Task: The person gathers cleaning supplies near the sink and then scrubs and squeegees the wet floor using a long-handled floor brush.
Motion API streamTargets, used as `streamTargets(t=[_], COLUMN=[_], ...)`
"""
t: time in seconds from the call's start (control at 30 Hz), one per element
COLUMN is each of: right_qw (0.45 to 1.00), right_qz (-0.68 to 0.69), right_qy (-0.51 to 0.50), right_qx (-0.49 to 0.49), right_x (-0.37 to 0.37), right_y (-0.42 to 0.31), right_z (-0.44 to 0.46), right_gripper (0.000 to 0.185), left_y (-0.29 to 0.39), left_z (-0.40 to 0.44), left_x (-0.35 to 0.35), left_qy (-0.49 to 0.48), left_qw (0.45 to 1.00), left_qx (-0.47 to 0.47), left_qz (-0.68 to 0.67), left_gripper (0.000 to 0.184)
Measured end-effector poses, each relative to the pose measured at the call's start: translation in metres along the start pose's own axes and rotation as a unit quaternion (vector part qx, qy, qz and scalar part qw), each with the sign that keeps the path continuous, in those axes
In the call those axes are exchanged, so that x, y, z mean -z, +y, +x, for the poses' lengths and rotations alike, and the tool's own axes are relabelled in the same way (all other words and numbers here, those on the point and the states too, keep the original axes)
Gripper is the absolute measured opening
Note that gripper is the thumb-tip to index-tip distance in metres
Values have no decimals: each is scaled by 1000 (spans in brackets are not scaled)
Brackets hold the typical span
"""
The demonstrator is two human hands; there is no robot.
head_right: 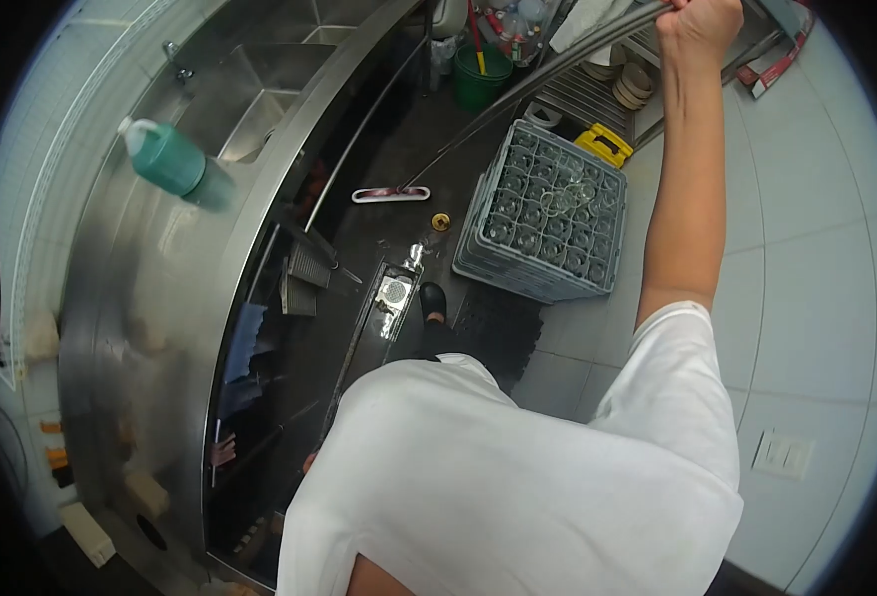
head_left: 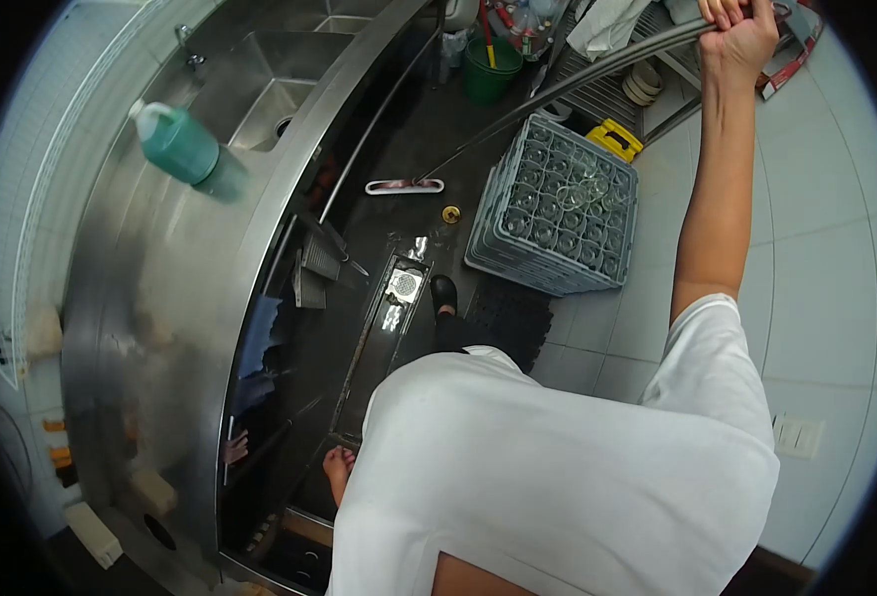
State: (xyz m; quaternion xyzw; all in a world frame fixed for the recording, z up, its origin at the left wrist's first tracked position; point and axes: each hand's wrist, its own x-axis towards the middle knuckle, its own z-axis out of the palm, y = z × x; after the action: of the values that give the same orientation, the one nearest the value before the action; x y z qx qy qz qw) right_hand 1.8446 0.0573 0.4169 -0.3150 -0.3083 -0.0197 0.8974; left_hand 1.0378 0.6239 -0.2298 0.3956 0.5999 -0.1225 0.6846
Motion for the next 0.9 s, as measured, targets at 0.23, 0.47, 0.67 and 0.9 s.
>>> streamTargets(t=[0.23, 0.47, 0.67, 0.9], right_qw=[909, 878, 854, 732], right_qz=[-322, -364, -416, -574], right_qy=[180, 247, 295, 365], right_qx=[192, 186, 100, 31], right_x=[34, 153, 266, 418], right_y=[71, 70, 30, -14], right_z=[64, 120, 159, 162], right_gripper=[34, 35, 37, 53], left_y=[46, 71, 48, 91], left_z=[-49, -43, -32, -63], left_x=[-93, -151, -167, -193], left_qy=[95, 13, 123, 116], left_qw=[980, 998, 986, 989], left_qx=[-122, 25, -44, -68], left_qz=[127, -61, 101, 67], left_gripper=[15, 14, 14, 17])
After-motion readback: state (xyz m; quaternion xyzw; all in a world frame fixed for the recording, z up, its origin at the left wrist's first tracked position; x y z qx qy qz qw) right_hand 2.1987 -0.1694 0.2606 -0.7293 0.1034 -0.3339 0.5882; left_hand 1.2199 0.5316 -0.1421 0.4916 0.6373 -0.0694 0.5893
